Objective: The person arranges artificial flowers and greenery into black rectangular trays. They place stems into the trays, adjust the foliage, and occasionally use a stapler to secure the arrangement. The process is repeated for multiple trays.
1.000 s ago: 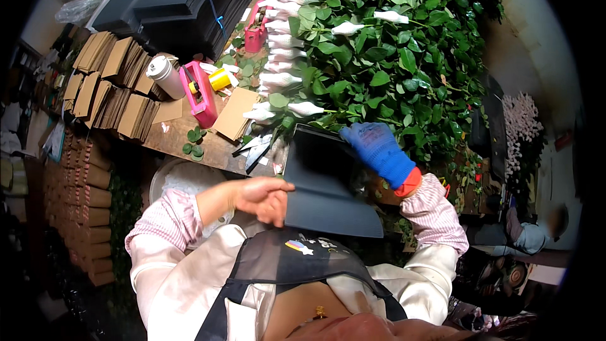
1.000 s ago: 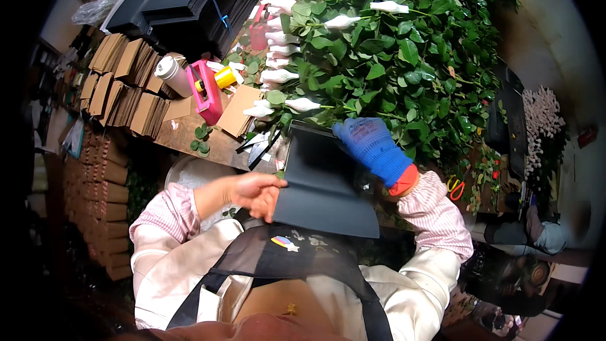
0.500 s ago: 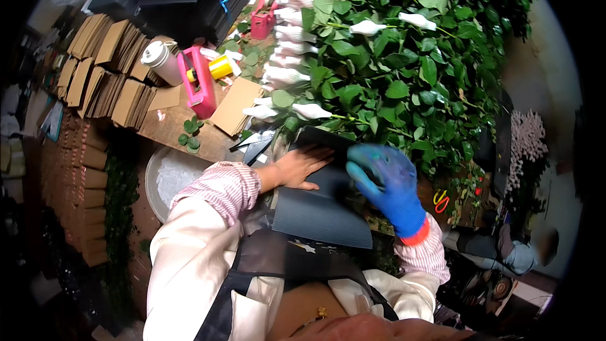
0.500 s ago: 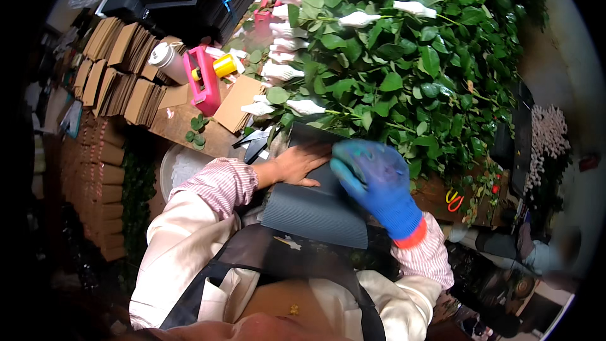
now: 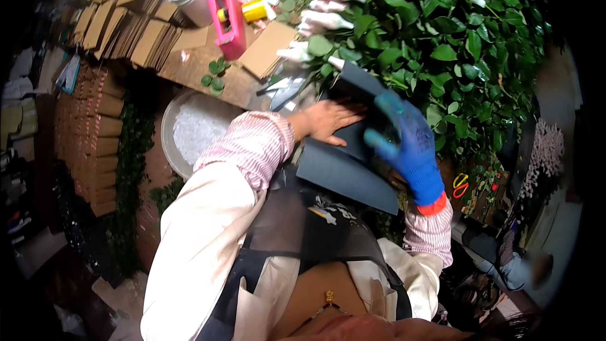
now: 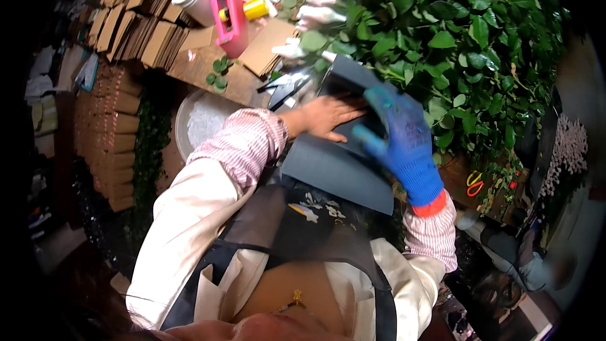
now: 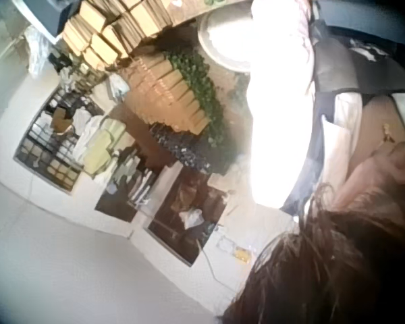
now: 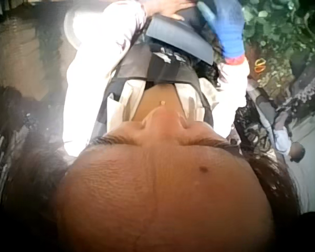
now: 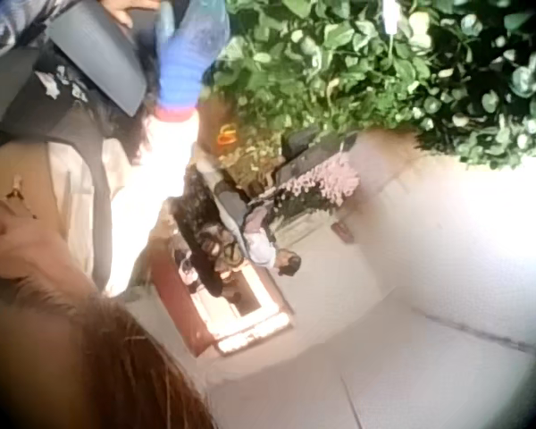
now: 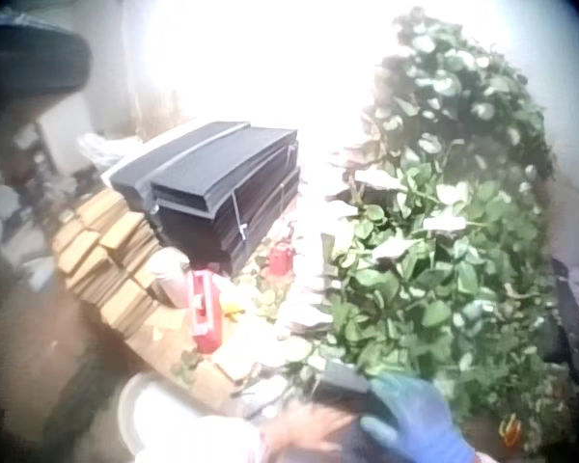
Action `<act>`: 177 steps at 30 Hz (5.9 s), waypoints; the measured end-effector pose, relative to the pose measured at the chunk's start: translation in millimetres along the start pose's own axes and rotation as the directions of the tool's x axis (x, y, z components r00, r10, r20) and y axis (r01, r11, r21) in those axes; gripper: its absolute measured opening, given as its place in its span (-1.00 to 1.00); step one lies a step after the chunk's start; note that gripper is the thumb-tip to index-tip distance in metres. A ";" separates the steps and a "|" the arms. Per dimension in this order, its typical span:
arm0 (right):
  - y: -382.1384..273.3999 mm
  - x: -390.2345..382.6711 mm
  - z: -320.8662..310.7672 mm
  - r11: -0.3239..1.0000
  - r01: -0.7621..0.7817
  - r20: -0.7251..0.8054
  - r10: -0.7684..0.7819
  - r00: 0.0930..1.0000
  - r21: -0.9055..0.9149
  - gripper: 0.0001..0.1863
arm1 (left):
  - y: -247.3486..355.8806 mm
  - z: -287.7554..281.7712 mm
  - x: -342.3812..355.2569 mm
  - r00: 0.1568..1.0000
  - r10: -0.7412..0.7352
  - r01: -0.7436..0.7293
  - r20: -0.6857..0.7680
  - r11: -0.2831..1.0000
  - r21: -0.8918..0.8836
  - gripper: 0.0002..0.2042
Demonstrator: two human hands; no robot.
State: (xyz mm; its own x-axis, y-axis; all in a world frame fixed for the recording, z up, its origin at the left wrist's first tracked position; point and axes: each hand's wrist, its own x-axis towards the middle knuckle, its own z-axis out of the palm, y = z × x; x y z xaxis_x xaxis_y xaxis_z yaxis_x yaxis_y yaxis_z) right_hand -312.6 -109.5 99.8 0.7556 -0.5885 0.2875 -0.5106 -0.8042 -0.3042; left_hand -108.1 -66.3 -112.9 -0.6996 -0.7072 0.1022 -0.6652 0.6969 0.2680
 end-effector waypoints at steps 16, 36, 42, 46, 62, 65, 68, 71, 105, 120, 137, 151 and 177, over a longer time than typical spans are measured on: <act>-28.3 -79.1 65.5 0.993 -0.065 0.315 0.092 0.945 -0.097 -0.64 | -9.7 14.8 6.6 0.992 0.065 -0.048 -0.110 0.988 0.149 -0.16; -66.4 26.0 30.9 0.917 -0.071 0.404 -0.103 0.909 0.393 -0.44 | 3.9 1.4 -27.5 0.936 0.088 -0.166 -0.342 0.964 -0.206 -0.19; -100.5 156.2 194.9 0.941 0.251 0.223 -0.202 0.954 -0.224 -0.53 | 5.5 4.5 -43.0 0.999 -0.040 0.035 -0.009 0.952 -0.303 -0.28; -54.9 168.4 287.2 0.874 0.152 -0.004 -0.173 0.985 -0.462 -0.57 | 9.9 6.3 -47.5 0.916 -0.095 0.236 0.389 0.913 -0.333 -0.34; -80.0 69.0 48.6 0.886 0.219 0.038 -0.256 0.966 0.409 -0.54 | -11.2 -5.8 -27.0 0.991 0.031 -0.075 -0.132 0.938 -0.338 -0.32; -32.9 -12.3 69.3 0.831 -0.219 0.258 0.094 0.962 0.512 -0.68 | -0.7 9.6 -7.4 0.966 0.090 -0.151 -0.241 0.956 -0.252 -0.29; 10.0 -71.9 104.2 0.324 -0.732 0.615 0.399 0.680 0.599 -0.70 | 1.5 17.5 -11.3 0.997 0.071 -0.074 -0.020 0.979 -0.191 -0.32; 32.2 -72.1 110.1 0.174 -0.831 0.739 0.387 0.551 0.528 -0.63 | -5.7 21.9 -19.4 0.995 0.085 -0.075 0.055 0.984 -0.161 -0.39; 71.3 -52.0 -54.7 0.843 -0.350 -0.419 0.167 0.893 -0.409 -0.50 | 20.6 -63.0 -26.6 0.999 -0.046 0.039 -0.008 0.920 -0.390 -0.71; 47.6 -206.7 76.8 0.795 -0.503 0.446 0.607 0.658 -0.341 -0.65 | 21.3 -71.8 -26.3 0.995 -0.058 0.091 0.085 0.879 -0.468 -0.61; 191.2 -2.4 -44.4 0.536 -0.666 -0.521 0.420 0.743 -0.518 -0.75 | 11.4 -72.7 -26.9 0.966 0.023 0.132 0.258 0.812 -0.568 -0.68; 136.6 -99.4 -126.9 0.617 -0.667 -0.597 0.368 0.713 -0.417 -0.51 | 14.5 -69.0 -27.5 0.979 -0.019 0.132 0.203 0.821 -0.556 -0.75; 27.9 -136.2 -80.3 0.968 -0.242 0.218 0.250 0.943 -0.063 -0.36 | -3.8 -21.6 -56.4 0.973 -0.222 0.183 0.057 0.603 -0.777 -0.29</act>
State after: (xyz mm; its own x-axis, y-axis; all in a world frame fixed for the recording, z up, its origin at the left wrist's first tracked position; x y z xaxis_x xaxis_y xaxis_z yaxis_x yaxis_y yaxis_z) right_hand -462.7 -58.5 125.1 0.6744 -0.7383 -0.0029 -0.7034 -0.6413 -0.3066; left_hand -60.5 -31.7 -99.0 -0.5481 -0.8363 -0.0147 -0.3267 0.1979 0.9242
